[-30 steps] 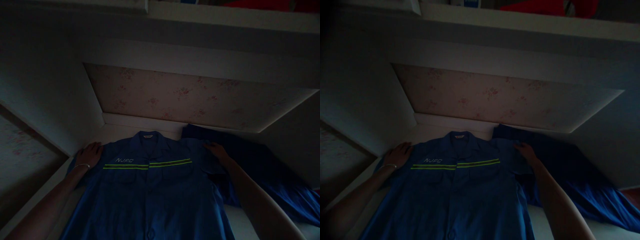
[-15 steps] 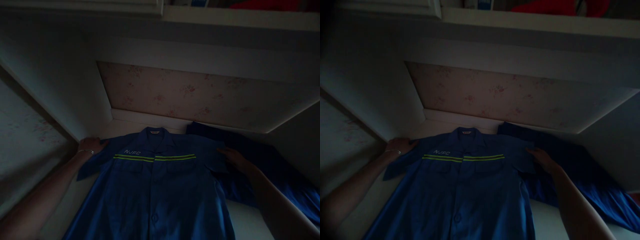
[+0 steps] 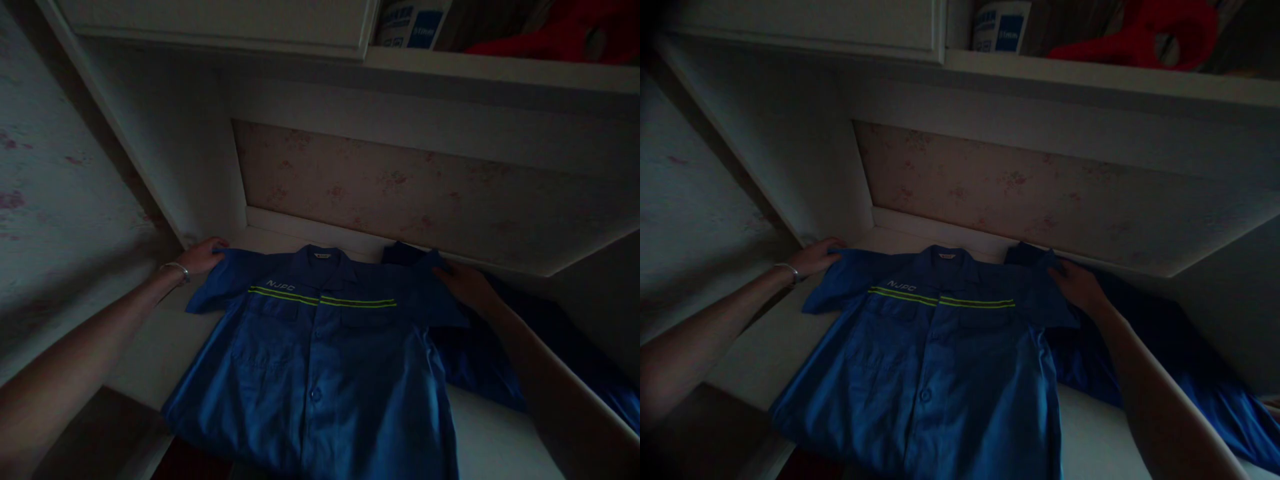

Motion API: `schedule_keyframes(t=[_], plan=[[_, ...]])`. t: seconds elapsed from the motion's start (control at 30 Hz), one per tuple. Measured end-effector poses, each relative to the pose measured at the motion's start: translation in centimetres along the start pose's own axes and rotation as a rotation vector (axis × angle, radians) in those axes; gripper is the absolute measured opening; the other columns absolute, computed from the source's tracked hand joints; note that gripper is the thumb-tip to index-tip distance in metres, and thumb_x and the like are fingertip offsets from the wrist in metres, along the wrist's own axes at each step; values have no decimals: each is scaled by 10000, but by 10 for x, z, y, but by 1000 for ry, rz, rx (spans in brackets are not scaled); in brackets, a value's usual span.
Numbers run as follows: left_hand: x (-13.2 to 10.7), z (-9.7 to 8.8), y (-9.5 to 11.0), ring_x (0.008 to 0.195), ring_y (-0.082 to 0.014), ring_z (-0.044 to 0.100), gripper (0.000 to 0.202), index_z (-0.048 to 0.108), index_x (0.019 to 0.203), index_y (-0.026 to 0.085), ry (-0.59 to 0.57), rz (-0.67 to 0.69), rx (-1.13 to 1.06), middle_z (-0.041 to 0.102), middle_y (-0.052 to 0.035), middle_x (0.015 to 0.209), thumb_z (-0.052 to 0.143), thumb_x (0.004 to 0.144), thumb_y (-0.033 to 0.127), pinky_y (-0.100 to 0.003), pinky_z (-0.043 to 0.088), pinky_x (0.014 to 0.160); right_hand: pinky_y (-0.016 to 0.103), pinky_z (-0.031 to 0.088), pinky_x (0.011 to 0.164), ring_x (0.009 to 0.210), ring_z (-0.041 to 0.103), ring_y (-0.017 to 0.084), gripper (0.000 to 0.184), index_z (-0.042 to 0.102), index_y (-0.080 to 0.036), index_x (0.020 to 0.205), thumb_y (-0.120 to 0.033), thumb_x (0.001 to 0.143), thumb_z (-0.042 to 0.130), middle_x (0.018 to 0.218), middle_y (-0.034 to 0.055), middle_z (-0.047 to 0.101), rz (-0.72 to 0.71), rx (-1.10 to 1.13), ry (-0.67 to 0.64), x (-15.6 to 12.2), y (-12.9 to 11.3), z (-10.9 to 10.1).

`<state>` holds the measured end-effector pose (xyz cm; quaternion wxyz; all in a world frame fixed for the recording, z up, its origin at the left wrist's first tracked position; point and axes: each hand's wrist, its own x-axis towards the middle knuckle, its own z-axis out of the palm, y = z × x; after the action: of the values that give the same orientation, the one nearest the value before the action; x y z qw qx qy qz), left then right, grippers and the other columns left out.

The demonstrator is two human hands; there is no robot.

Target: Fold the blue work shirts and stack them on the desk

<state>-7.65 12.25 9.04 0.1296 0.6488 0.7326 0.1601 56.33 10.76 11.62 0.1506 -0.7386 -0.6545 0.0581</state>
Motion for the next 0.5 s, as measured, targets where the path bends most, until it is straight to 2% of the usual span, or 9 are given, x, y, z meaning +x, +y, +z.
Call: schedule_keyframes(t=[0.07, 0.13, 0.17, 0.23, 0.3, 0.37, 0.43, 0.5], plan=[[-7, 0, 38, 816, -194, 679, 491, 532, 1286, 117, -98, 68, -137, 715, -99, 1060, 504, 836, 309, -286, 507, 767, 338, 497, 753, 707, 676, 222, 376, 635, -155, 1193, -381, 937, 478, 893, 97, 731, -42, 56, -133, -4, -27, 5], [-17, 11, 76, 706, -160, 673, 529, 449, 1348, 85, -192, 134, -262, 725, -103, 988, 431, 904, 372, -278, 508, 681, 312, 516, 645, 535, 634, 183, 463, 537, -168, 1317, -418, 933, 473, 755, 42, 721, -52, 184, -290, -11, -53, 18], [-22, 19, 93, 677, -148, 670, 543, 426, 1361, 93, -219, 164, -304, 729, -94, 966, 400, 925, 415, -273, 509, 661, 306, 523, 612, 511, 629, 178, 545, 450, -166, 1396, -439, 926, 482, 753, 35, 723, -46, 267, -373, -16, -64, 25], [-33, 39, 115, 667, -137, 676, 565, 418, 1363, 140, -234, 212, -339, 734, -71, 958, 355, 937, 508, -270, 522, 657, 308, 545, 603, 572, 663, 190, 699, 284, -159, 1493, -486, 912, 493, 870, 59, 740, -46, 411, -490, -27, -80, 40], [-45, 59, 121, 757, -160, 696, 592, 429, 1355, 167, -207, 239, -331, 729, -82, 1020, 328, 929, 564, -295, 539, 714, 319, 566, 675, 730, 700, 212, 699, 289, -159, 1493, -512, 916, 467, 1031, 91, 725, -81, 441, -467, -42, -84, 54], [-59, 80, 113, 992, -213, 673, 604, 458, 1345, 157, -146, 250, -279, 680, -129, 1175, 331, 920, 566, -351, 515, 873, 339, 536, 865, 989, 670, 234, 602, 411, -152, 1434, -495, 938, 417, 1195, 117, 670, -180, 313, -315, -61, -78, 68], [-76, 102, 99, 1220, -283, 553, 607, 518, 1312, 141, -109, 260, -202, 590, -167, 1328, 409, 884, 557, -427, 404, 1044, 402, 412, 1051, 1228, 537, 257, 549, 476, -164, 1395, -479, 958, 372, 1361, 122, 564, -289, 92, -190, -82, -69, 85], [-93, 126, 87, 1347, -340, 413, 596, 564, 1287, 155, -102, 270, -128, 502, -166, 1429, 484, 843, 545, -519, 237, 1144, 536, 258, 1132, 1360, 382, 292, 527, 484, -211, 1396, -483, 966, 346, 1480, 93, 441, -358, -119, -181, -102, -62, 104]])
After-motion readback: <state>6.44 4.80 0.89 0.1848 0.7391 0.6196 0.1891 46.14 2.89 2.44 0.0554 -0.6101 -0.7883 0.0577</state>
